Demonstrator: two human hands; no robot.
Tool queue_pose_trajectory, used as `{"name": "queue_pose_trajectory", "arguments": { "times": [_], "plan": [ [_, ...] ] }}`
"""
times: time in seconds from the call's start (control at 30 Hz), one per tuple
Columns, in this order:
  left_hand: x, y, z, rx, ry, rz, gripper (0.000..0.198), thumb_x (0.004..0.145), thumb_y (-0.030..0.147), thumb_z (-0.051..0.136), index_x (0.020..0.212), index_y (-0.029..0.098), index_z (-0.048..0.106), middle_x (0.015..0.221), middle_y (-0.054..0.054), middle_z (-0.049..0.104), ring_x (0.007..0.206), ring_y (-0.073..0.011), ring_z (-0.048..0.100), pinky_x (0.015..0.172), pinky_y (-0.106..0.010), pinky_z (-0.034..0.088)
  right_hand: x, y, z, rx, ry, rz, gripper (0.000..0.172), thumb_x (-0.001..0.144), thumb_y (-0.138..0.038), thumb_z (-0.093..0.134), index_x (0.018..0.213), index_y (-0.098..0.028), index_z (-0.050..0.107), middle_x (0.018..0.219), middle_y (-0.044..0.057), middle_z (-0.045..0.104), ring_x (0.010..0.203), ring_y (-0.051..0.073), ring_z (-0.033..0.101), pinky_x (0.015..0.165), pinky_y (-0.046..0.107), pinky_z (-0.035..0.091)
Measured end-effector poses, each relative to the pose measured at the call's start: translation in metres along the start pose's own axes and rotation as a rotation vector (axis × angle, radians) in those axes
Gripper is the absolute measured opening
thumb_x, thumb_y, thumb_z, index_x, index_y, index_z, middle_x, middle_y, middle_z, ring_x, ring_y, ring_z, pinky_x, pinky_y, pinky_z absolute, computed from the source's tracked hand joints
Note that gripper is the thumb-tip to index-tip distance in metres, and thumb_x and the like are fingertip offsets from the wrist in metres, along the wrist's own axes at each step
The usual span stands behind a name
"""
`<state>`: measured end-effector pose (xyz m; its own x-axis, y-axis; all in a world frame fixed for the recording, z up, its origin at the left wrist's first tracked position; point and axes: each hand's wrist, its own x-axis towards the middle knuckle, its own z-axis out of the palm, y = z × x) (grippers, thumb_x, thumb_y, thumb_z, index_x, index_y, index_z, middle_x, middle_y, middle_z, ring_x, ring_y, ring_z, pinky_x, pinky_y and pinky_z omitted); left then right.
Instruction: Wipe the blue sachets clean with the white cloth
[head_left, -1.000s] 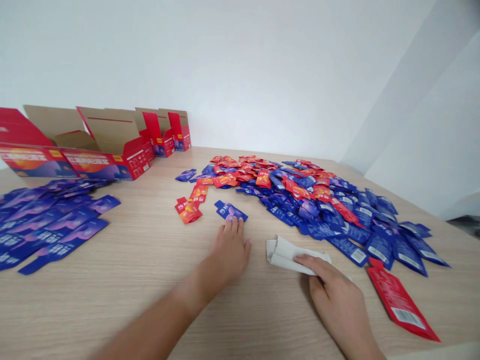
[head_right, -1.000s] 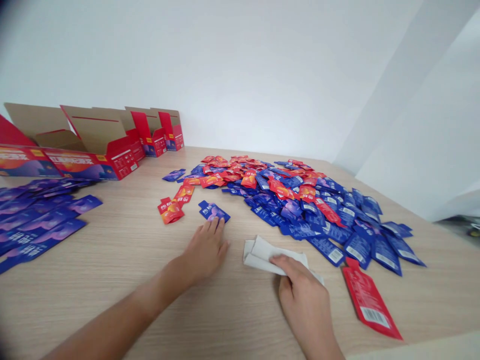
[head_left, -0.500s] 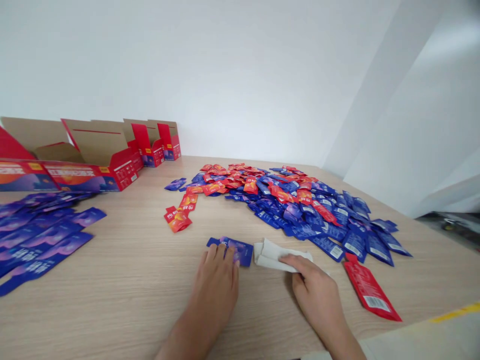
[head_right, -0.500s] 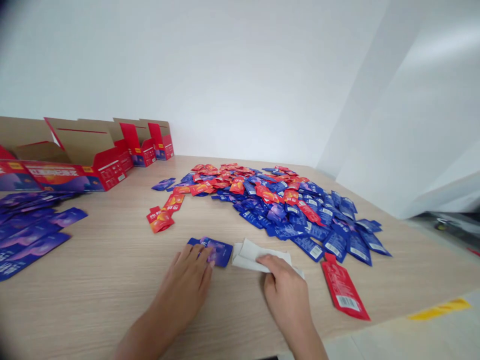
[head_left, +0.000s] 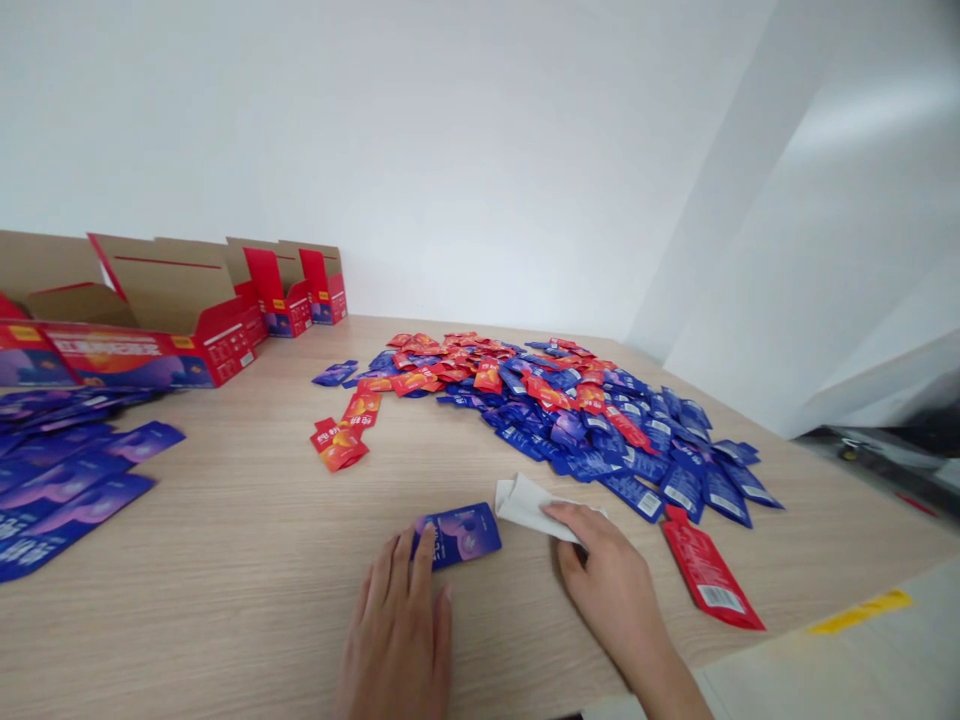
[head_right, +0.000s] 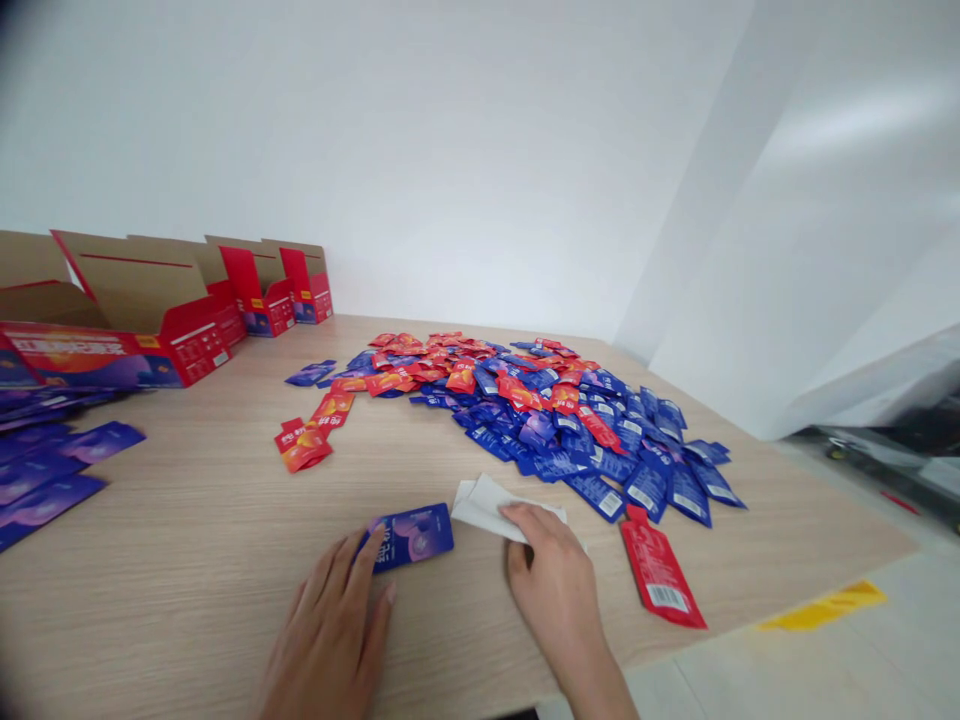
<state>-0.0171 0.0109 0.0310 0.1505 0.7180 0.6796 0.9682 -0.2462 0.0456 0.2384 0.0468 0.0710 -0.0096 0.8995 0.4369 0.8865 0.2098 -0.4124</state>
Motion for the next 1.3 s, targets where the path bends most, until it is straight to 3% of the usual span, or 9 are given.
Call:
{"name": "queue_pose_trajectory", "arguments": {
  "times": [0.13, 0.3, 0.47, 0.63, 0.8, 0.97, 1.1, 1.2, 1.3],
  "plan": [
    [-0.013, -0.009, 0.002, 0.059, 0.017, 0.065, 0.063, 0.098, 0.035, 0.050, 0.156, 0.011, 0.040, 0.146, -0.014, 0.066, 0.134, -0.0279, 0.062, 0.100, -0.041, 0.060, 0.003, 0.001, -0.002, 0.037, -0.026, 0.013, 0.039, 0.097, -0.023, 0.049, 0.125, -0.021, 0.076, 0.133, 0.010, 0.075, 0.126, 0.029, 0.069, 0.112, 0.049, 0.051],
    [-0.026, -0.017, 0.006, 0.117, -0.001, 0.147, 0.073, 0.097, 0.038, 0.054, 0.159, 0.006, 0.035, 0.149, -0.016, 0.064, 0.135, -0.0300, 0.061, 0.102, -0.041, 0.057, 0.001, -0.024, -0.007, 0.151, 0.001, 0.155, 0.040, 0.104, -0.031, 0.043, 0.133, -0.026, 0.070, 0.126, 0.006, 0.078, 0.114, 0.026, 0.076, 0.096, 0.039, 0.061],
    [-0.021, -0.015, 0.003, 0.160, 0.036, 0.184, 0.052, 0.096, 0.037, 0.052, 0.139, 0.009, 0.060, 0.140, -0.012, 0.071, 0.126, -0.0283, 0.066, 0.099, -0.040, 0.056, 0.002, -0.086, 0.010, 0.352, 0.016, -0.117, 0.044, 0.103, -0.016, 0.041, 0.138, -0.025, 0.067, 0.139, 0.006, 0.072, 0.130, 0.021, 0.067, 0.112, 0.036, 0.053],
    [-0.025, -0.025, 0.007, 0.188, 0.011, 0.299, 0.054, 0.090, 0.035, 0.053, 0.137, 0.011, 0.063, 0.137, -0.014, 0.072, 0.126, -0.0303, 0.065, 0.099, -0.040, 0.055, 0.005, -0.126, 0.051, 0.338, -0.106, -0.339, 0.062, 0.091, 0.003, 0.042, 0.143, -0.022, 0.066, 0.147, 0.008, 0.067, 0.141, 0.022, 0.059, 0.120, 0.044, 0.049],
    [-0.026, -0.024, 0.004, 0.142, 0.044, 0.287, 0.047, 0.091, 0.034, 0.052, 0.128, 0.009, 0.066, 0.126, -0.017, 0.076, 0.118, -0.0306, 0.069, 0.097, -0.041, 0.055, 0.005, -0.112, 0.062, 0.205, -0.279, -0.397, 0.072, 0.077, 0.009, 0.044, 0.142, -0.014, 0.067, 0.150, 0.012, 0.065, 0.144, 0.025, 0.056, 0.124, 0.048, 0.044],
    [-0.017, -0.010, -0.005, 0.123, 0.071, 0.181, 0.064, 0.097, 0.035, 0.045, 0.154, 0.004, 0.042, 0.139, -0.016, 0.071, 0.126, -0.0285, 0.066, 0.098, -0.039, 0.056, 0.011, -0.053, 0.038, 0.047, -0.209, -0.220, 0.081, 0.074, 0.012, 0.041, 0.147, -0.016, 0.064, 0.154, 0.013, 0.060, 0.145, 0.026, 0.055, 0.124, 0.049, 0.043],
    [-0.014, -0.005, -0.007, 0.152, 0.106, 0.166, 0.077, 0.097, 0.032, 0.044, 0.162, -0.001, 0.021, 0.134, -0.017, 0.073, 0.121, -0.0282, 0.069, 0.095, -0.039, 0.057, 0.010, -0.020, 0.018, -0.015, -0.122, -0.057, 0.072, 0.080, 0.009, 0.040, 0.144, -0.015, 0.066, 0.149, 0.015, 0.064, 0.140, 0.028, 0.060, 0.122, 0.051, 0.045],
    [-0.016, -0.008, -0.005, 0.196, 0.111, 0.182, 0.076, 0.096, 0.031, 0.044, 0.161, -0.003, 0.023, 0.136, -0.020, 0.071, 0.124, -0.0301, 0.068, 0.095, -0.041, 0.057, 0.003, -0.034, 0.015, 0.100, -0.013, -0.088, 0.071, 0.086, 0.006, 0.038, 0.149, -0.019, 0.062, 0.152, 0.011, 0.063, 0.141, 0.025, 0.059, 0.122, 0.050, 0.044],
    [-0.023, -0.018, 0.003, 0.204, 0.113, 0.256, 0.071, 0.095, 0.031, 0.045, 0.158, 0.000, 0.034, 0.138, -0.021, 0.070, 0.127, -0.0314, 0.066, 0.099, -0.043, 0.056, -0.005, -0.075, 0.030, 0.248, -0.008, -0.263, 0.076, 0.088, 0.004, 0.040, 0.157, -0.025, 0.053, 0.161, 0.005, 0.054, 0.149, 0.021, 0.050, 0.123, 0.045, 0.043]
  ]
}}
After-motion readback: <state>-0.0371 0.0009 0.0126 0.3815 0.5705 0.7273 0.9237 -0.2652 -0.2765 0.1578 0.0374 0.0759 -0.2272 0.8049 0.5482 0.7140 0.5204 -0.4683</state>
